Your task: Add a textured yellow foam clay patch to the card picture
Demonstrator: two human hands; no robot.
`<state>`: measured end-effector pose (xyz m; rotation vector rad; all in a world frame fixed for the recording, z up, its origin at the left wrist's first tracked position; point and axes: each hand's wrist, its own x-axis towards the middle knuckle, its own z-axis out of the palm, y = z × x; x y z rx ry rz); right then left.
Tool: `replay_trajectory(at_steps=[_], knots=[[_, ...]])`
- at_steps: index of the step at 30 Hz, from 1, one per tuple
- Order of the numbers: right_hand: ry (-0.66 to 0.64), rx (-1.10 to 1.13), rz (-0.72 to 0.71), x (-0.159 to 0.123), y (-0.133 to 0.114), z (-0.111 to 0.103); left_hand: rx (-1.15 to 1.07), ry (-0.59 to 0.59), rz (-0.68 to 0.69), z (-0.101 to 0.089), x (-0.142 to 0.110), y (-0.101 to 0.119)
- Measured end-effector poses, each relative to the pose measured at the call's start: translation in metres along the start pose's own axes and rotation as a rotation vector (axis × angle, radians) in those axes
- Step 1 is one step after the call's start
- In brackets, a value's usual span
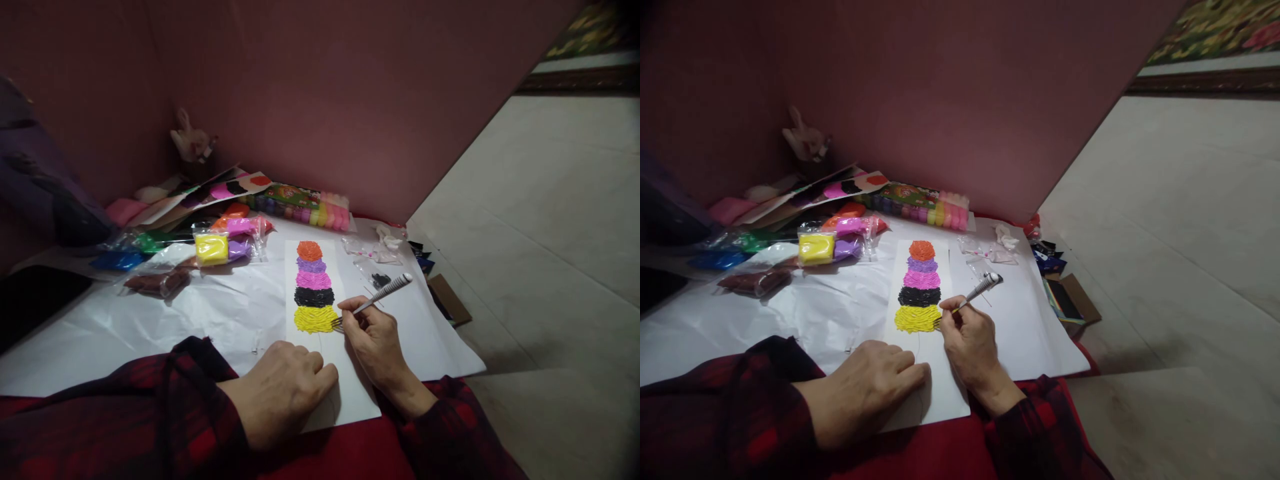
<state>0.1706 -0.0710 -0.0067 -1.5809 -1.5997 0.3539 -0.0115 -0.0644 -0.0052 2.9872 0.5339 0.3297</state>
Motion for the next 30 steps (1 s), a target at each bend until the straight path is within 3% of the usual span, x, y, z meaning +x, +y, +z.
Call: replay_trajectory(at_steps=[30], knots=[[0.068,-0.001,0.039,0.0006,0.0023,-0.003,-0.007,-0.025,-0.001,-0.0014,-0.0002,-0.0003]])
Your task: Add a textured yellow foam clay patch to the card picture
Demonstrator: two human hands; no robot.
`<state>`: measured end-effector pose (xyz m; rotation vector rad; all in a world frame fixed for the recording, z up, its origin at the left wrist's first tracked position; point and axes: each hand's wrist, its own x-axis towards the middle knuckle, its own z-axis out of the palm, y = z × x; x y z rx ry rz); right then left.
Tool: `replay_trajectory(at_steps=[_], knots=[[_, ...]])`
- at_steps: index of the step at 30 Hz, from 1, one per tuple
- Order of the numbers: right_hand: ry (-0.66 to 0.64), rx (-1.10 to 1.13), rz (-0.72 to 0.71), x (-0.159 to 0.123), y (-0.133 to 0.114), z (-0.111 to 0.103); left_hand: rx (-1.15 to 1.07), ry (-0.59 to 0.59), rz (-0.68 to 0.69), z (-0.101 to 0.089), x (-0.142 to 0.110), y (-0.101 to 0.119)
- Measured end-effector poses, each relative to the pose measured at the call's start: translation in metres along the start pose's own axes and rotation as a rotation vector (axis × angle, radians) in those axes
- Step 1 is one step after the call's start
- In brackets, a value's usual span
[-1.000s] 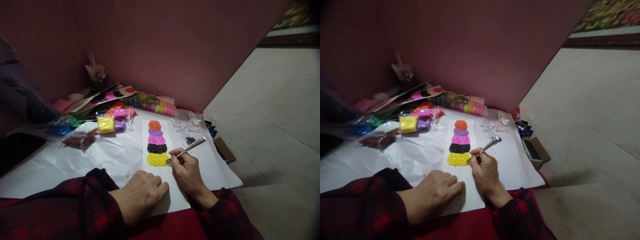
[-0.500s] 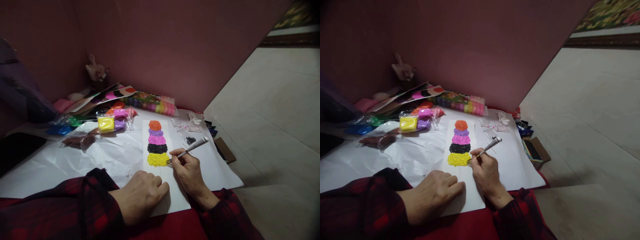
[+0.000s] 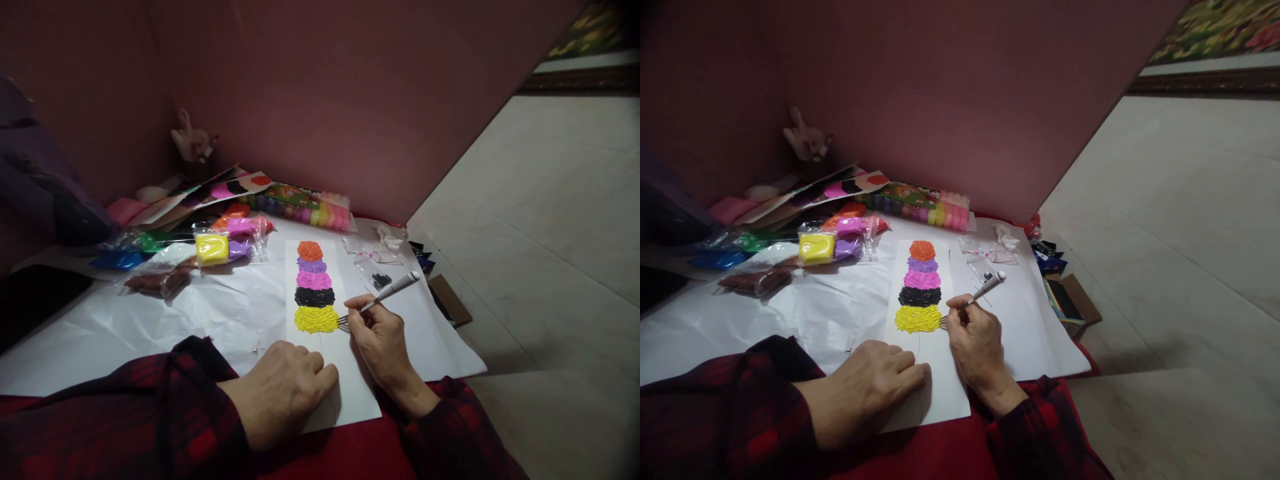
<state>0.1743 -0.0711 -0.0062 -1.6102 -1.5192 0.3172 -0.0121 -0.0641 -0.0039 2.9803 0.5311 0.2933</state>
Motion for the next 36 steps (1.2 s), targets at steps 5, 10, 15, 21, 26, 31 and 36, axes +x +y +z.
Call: replay_trajectory(at_steps=[5,10,15,21,26,31,36], knots=[[-0.034,0.013,-0.028,-0.0011,-0.0009,0.0002,0.024,0.012,-0.005,0.0009,0.0003,0.0],[-0.046,-0.005,-0.019,-0.0013,-0.0013,0.0012,0.005,-0.013,-0.002,-0.0013,0.0015,-0.0005],[-0.011,-0.041,0.014,-0.0001,0.0003,0.0011,0.007,0.0,0.004,0.0004,0.001,-0.0004],[0.007,-0.069,0.028,0.0,0.0006,0.0003,0.005,0.002,-0.001,0.0011,-0.0001,0.0003],[0.016,-0.068,0.035,0.0,0.0009,-0.0002,0.002,-0.001,-0.001,0.0015,-0.0005,-0.0002],[0.023,-0.057,0.024,0.0007,0.0015,-0.0012,-0.001,-0.018,-0.001,-0.0005,0.0013,-0.0003],[0.008,-0.042,-0.004,0.0001,0.0006,0.0001,0.008,-0.013,-0.005,-0.0017,0.0011,0.0007]])
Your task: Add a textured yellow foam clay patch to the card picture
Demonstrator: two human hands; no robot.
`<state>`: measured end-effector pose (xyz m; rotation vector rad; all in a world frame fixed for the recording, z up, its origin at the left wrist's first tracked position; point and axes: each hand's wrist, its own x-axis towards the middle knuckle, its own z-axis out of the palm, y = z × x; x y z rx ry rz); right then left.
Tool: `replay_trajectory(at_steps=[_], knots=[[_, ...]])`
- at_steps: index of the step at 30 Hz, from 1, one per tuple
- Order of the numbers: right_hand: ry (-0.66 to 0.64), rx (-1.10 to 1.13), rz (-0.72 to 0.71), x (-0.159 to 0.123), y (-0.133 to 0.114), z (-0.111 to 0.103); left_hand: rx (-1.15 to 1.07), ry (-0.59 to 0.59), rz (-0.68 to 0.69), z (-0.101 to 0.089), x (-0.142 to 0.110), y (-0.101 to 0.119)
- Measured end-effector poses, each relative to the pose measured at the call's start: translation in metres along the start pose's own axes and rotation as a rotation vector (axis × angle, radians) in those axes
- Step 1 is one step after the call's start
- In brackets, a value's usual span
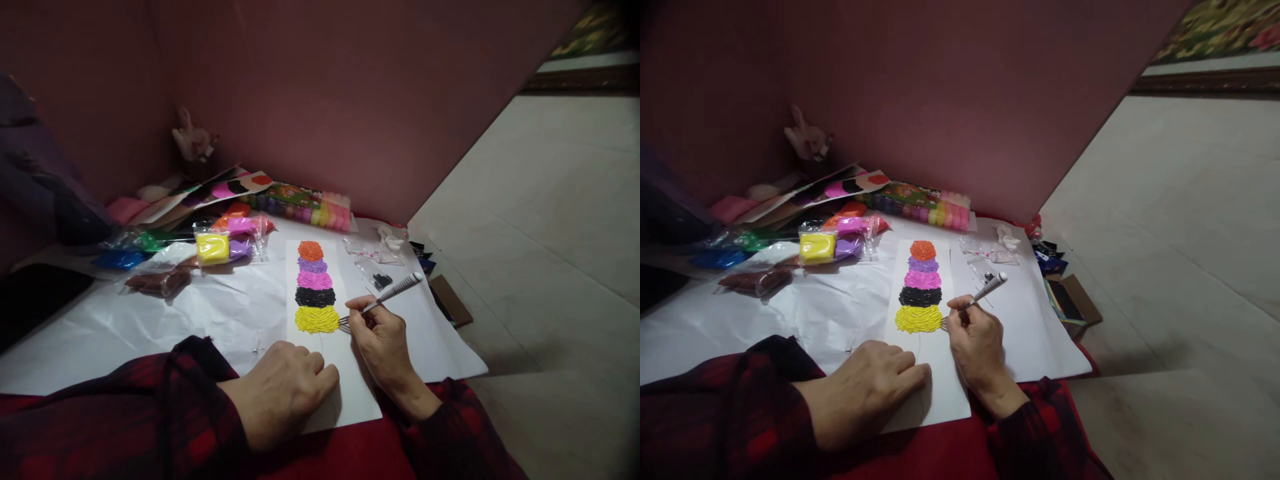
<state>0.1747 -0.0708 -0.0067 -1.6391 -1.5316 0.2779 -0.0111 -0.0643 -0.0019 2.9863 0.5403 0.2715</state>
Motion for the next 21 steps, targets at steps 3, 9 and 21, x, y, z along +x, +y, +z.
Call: replay_trajectory(at_steps=[3,9,21], knots=[[-0.025,0.009,-0.002,-0.001,-0.0006,0.0012,0.001,0.005,-0.002,0.0006,-0.0007,0.0001],[-0.012,-0.029,0.024,-0.0004,-0.0014,0.001,-0.004,0.003,0.004,0.0014,0.0001,-0.0009],[0.025,-0.006,-0.001,0.0001,-0.0018,-0.0024,-0.009,0.014,0.006,0.0014,-0.0009,0.0]])
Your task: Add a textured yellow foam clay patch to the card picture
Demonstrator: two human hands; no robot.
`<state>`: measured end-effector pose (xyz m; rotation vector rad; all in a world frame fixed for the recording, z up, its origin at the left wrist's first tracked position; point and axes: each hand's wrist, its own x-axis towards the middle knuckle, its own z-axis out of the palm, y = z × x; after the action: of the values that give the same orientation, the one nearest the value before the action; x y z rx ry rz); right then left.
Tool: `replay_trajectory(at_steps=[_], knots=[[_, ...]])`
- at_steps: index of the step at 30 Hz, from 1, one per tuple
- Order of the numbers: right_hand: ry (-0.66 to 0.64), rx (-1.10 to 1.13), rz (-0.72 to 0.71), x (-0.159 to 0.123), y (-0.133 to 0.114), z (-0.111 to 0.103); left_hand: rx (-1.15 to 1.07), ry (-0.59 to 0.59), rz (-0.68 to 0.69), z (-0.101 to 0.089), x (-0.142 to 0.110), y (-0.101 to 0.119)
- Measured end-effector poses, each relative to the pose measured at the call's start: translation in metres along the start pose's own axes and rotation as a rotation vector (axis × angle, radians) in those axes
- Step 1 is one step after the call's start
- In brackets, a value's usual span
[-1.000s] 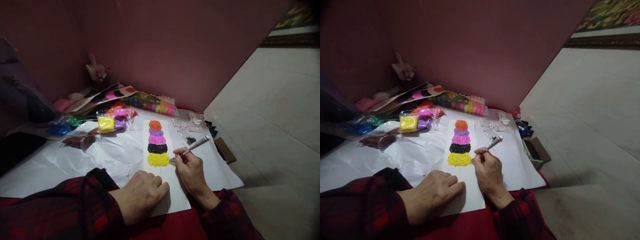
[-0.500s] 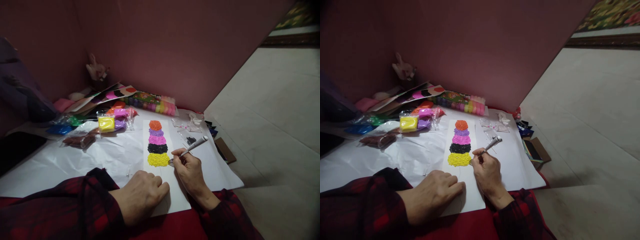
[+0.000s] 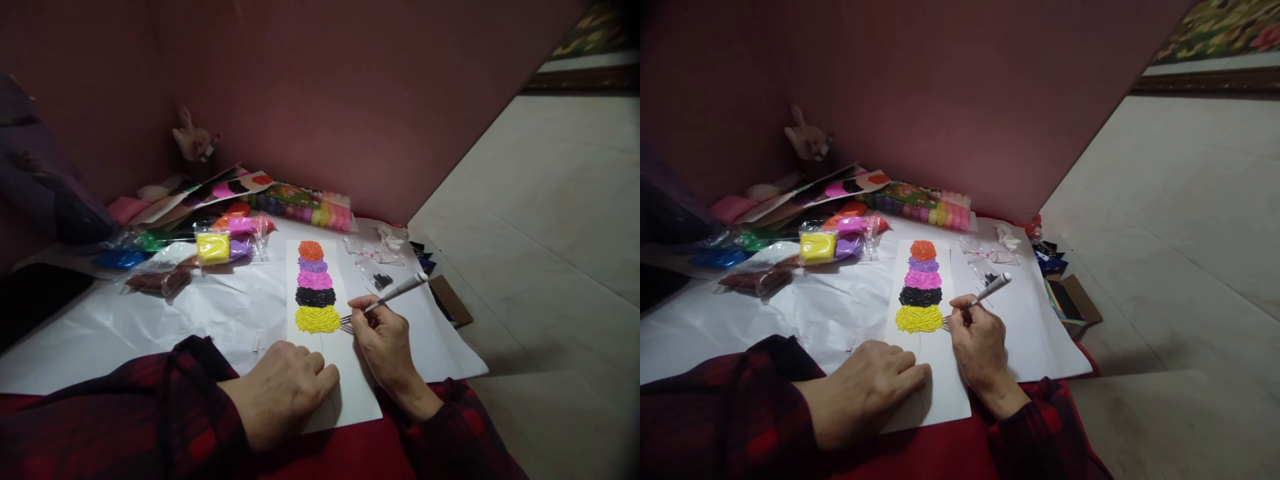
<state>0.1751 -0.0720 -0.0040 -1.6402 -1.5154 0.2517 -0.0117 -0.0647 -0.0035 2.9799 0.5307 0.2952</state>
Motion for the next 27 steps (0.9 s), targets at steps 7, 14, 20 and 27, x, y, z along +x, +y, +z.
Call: replay_trajectory(at_steps=[7,14,20,27], knots=[[-0.086,0.136,-0.06,-0.0042,-0.0058,0.0038,0.004,-0.007,0.004,-0.0002,0.0003,-0.0005],[-0.123,0.149,-0.057,-0.0045,-0.007,0.0057,0.008,0.001,0.004,-0.0001,0.0007,-0.0006],[-0.118,0.14,-0.059,-0.0051,-0.0091,0.0078,0.016,0.015,0.002,-0.0002,0.0012,-0.0001],[-0.13,0.106,-0.059,-0.0041,-0.0089,0.0087,0.004,0.039,0.004,0.002,0.0001,-0.0003]])
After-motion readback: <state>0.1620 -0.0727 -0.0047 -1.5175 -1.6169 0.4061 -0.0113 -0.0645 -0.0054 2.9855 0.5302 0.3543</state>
